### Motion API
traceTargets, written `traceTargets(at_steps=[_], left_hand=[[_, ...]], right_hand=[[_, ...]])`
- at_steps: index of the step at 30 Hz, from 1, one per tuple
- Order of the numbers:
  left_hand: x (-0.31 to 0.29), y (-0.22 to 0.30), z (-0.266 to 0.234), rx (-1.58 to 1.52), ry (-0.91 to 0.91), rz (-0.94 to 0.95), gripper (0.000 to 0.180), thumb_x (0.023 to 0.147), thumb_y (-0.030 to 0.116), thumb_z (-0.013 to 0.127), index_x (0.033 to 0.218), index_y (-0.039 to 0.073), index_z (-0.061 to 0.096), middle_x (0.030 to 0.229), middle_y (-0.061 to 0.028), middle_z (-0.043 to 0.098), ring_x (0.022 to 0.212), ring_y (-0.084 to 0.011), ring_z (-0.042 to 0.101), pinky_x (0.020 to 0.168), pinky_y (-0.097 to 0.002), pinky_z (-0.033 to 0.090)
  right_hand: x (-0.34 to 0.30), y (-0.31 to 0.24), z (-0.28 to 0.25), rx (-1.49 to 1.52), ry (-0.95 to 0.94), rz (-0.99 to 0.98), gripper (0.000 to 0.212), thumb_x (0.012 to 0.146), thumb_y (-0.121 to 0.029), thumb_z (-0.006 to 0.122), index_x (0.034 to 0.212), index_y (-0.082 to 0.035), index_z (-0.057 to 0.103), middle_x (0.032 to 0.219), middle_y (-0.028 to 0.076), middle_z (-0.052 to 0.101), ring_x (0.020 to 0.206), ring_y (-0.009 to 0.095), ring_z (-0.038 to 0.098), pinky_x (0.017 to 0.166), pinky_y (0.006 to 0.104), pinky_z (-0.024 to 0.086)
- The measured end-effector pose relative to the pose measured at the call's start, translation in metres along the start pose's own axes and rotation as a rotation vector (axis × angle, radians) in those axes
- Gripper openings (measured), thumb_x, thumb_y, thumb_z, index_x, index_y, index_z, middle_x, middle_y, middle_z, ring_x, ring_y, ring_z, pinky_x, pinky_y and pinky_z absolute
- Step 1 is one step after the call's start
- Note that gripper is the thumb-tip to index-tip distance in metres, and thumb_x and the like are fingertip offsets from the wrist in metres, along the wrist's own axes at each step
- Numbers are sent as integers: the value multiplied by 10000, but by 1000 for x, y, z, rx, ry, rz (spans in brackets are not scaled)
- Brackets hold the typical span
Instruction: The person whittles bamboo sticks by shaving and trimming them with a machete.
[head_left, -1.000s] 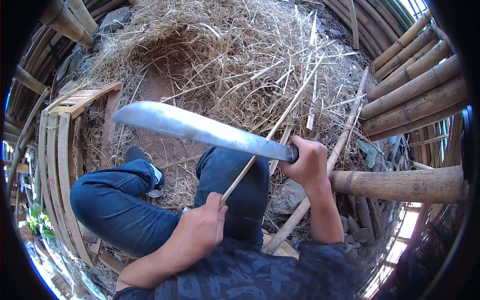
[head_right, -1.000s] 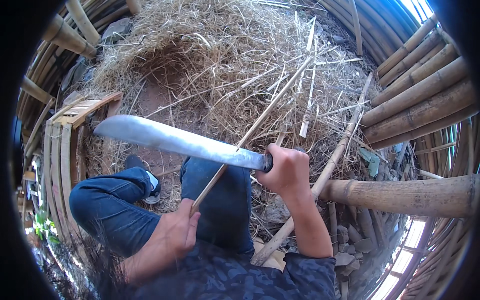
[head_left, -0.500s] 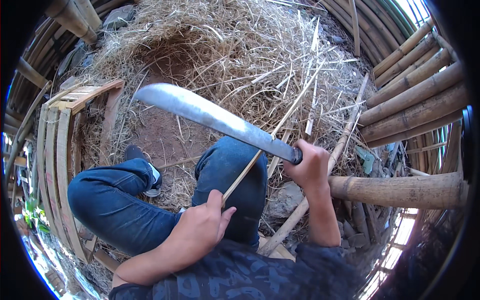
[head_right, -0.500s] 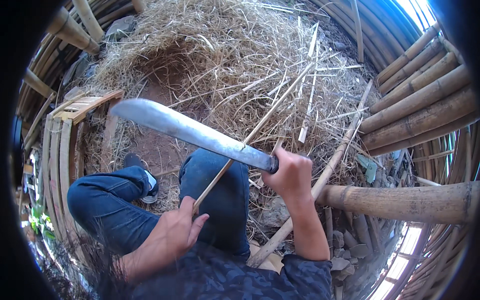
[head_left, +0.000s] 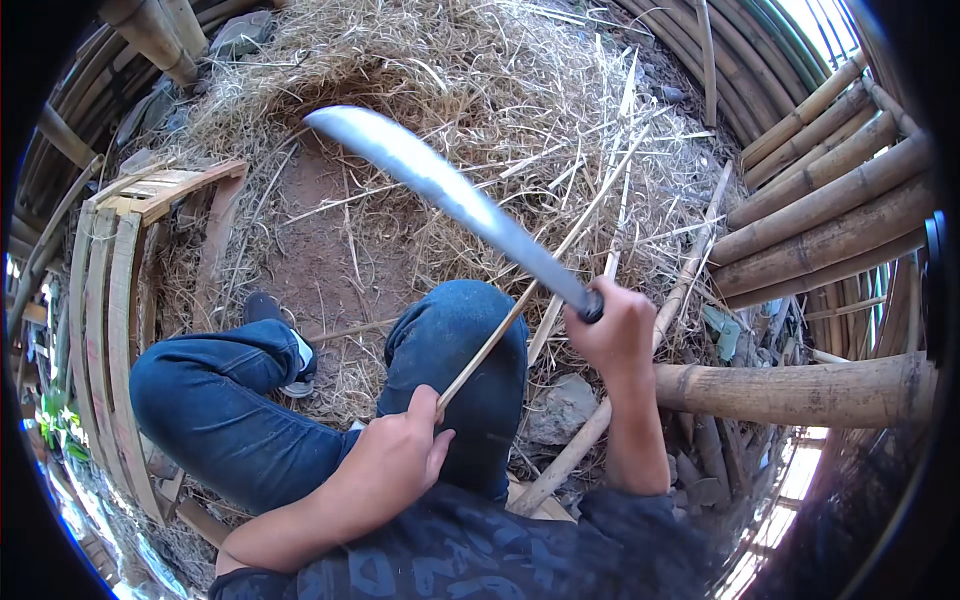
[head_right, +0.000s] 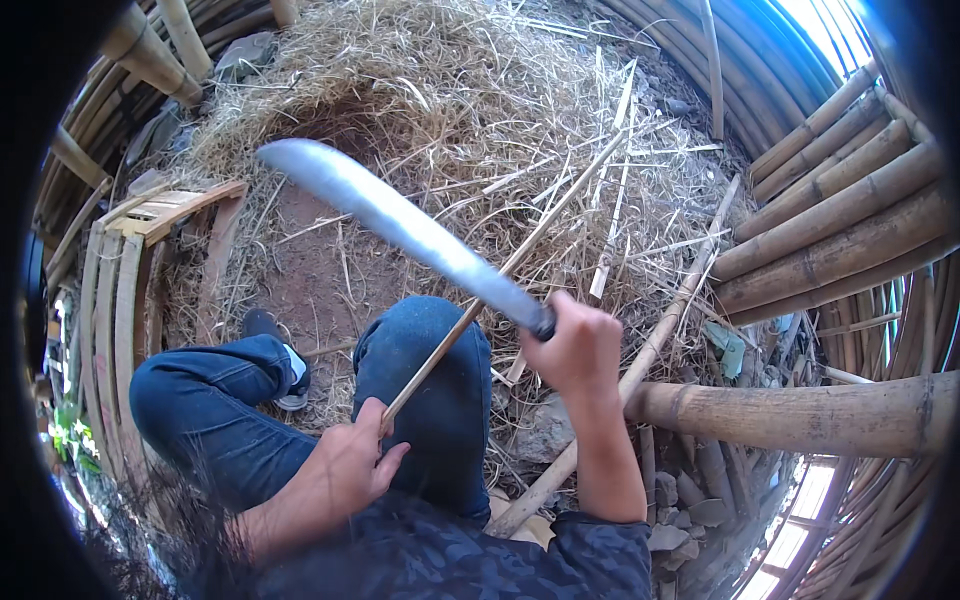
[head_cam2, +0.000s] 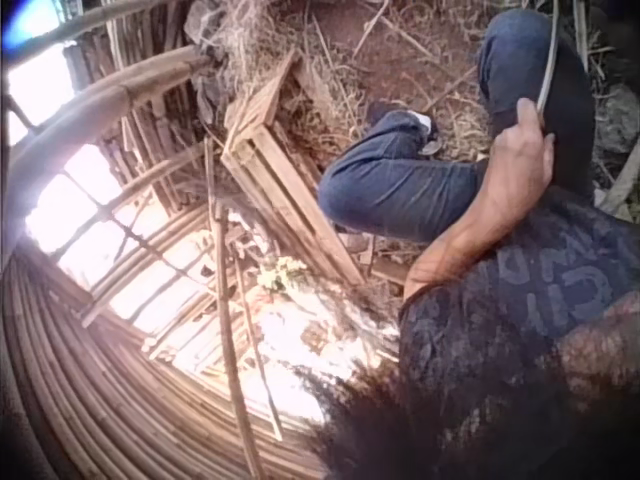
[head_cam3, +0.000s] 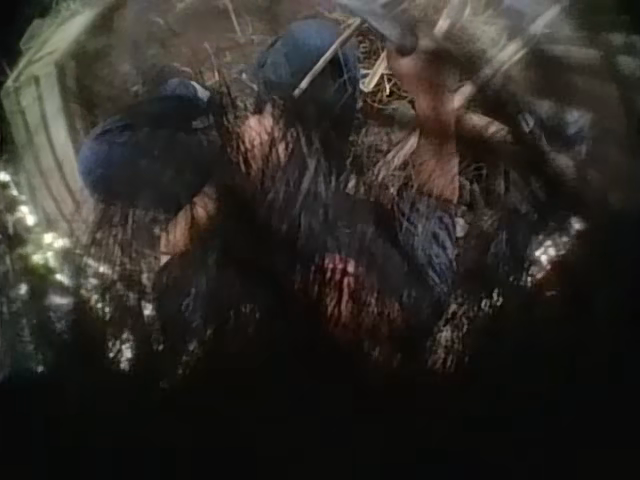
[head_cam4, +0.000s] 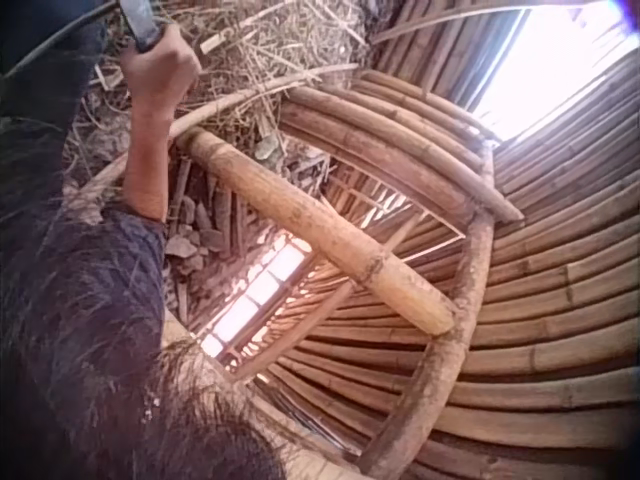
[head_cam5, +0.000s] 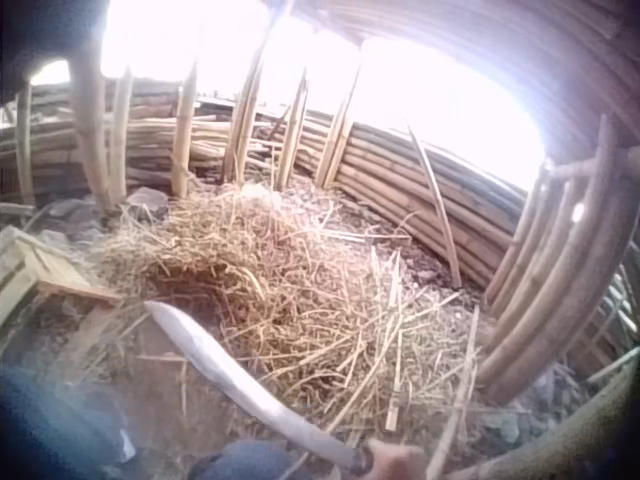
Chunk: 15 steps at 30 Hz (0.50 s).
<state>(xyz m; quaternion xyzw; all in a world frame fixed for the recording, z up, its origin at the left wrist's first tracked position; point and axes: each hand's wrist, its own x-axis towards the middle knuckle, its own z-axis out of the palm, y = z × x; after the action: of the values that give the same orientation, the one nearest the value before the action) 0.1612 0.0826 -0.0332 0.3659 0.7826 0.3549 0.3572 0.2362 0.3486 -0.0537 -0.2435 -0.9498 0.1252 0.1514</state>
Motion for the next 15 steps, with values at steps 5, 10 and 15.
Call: traceTargets(at_steps=[5,10,15], left_hand=[[-2,-4,-3,17,-21,-3,275,853,69,642,974,-5,407,667,-228,601,623,-412,631,548,-488,502],[-5,-3,-2,23,1,-12,285,846,74,650,999,-2,421,674,-221,604,628,-409,635,554,-488,508],[-6,0,-2,23,19,17,293,843,81,654,1005,-7,426,684,-216,614,628,-412,639,560,-483,519]], right_hand=[[-9,-28,4,73,-85,-166,174,622,-186,703,697,-55,614,576,149,581,565,334,620,542,396,487],[13,1,4,-13,-78,-34,229,631,-249,739,691,-76,602,594,136,602,599,337,635,576,423,501],[19,9,-3,-69,-48,82,209,661,-242,718,712,-70,611,608,162,607,641,357,643,604,442,509]])
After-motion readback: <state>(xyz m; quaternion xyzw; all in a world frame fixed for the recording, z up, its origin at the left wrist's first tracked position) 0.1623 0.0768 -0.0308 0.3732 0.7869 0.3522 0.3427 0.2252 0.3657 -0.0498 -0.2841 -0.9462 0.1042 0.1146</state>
